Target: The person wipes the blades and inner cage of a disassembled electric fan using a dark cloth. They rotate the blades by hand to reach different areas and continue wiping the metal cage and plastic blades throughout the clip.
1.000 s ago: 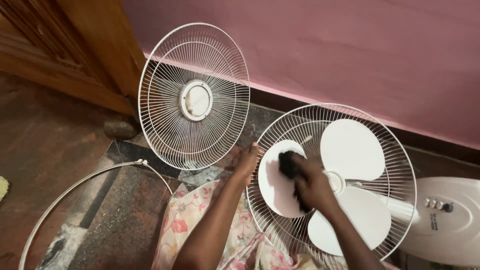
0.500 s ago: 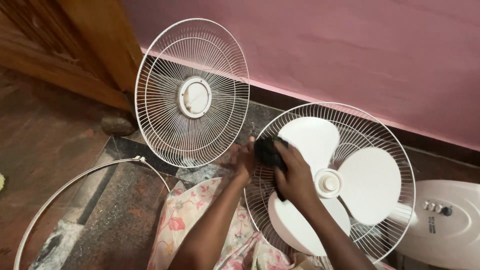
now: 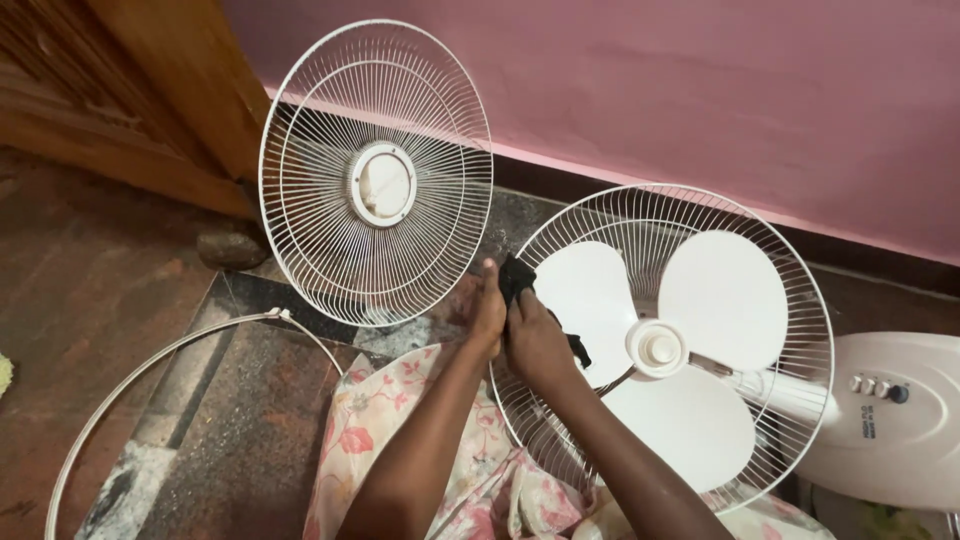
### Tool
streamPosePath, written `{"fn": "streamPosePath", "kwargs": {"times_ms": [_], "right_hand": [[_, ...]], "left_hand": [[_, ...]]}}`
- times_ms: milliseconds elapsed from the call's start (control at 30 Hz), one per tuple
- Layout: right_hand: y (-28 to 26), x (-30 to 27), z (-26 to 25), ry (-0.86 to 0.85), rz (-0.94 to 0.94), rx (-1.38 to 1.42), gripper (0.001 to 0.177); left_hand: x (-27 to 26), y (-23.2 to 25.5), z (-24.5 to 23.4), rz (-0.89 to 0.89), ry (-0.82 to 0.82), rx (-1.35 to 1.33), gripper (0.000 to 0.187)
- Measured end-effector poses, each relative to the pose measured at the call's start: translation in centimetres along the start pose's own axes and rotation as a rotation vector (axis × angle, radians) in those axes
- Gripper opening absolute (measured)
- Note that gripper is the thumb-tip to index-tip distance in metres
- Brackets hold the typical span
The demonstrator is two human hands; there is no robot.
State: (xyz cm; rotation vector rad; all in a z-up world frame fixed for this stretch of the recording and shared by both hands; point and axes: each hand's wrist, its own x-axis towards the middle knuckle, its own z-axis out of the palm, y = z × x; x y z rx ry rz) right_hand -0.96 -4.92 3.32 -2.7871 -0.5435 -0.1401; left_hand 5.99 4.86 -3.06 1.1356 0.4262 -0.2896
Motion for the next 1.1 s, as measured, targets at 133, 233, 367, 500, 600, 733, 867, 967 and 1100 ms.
{"fn": "streamPosePath", "kwargs": {"times_ms": [133,233,367,500,600,733,867,967,1100], "right_hand": [[-1.1,-4.1,0.8,-0.126,-0.051,0.073,0.039],[-1.9,-7.0,-0.9,-0.229,-0.095,0.242,0.033],[-1.3,-7.2,-5.8,-0.448,0.249,0.567,0.031],[-0.6,-3.6,-9.5,-0.041,0.358,0.591,0.042],[-1.5,-0.1,-8.0,0.435,-0.127,0.128,0.055],[-1.4,1.4,-4.1,0.342,-0.179,0.071,0.062],[-0.2,1.0,-2.3,0.201,0.014,0.222,0.062],[-0.5,-0.6,-1.2,0.165,-0.026,0.237,0.066],[-1.6,-2.7,-0.3,0.061,-0.03,0.19,0.047]], "left_hand": [[0.2,0.3,-0.8,0.043,-0.108,0.16,0.071],[0.2,0.5,-0.8,0.063,-0.139,0.258,0.065],[0.8,-0.7,-0.3,0.346,-0.097,0.575,0.047],[1.6,-2.2,-0.2,0.361,-0.08,0.583,0.041],[2.2,-2.1,-0.1,0.312,-0.048,0.492,0.041],[1.9,-2.1,0.0,0.035,0.029,0.105,0.046],[2.2,-2.0,-0.9,-0.003,-0.014,-0.145,0.041],[3.6,-1.9,-1.9,-0.135,-0.148,-0.376,0.047],[4.5,-2.3,-3.4,-0.13,-0.366,-0.443,0.044]]}}
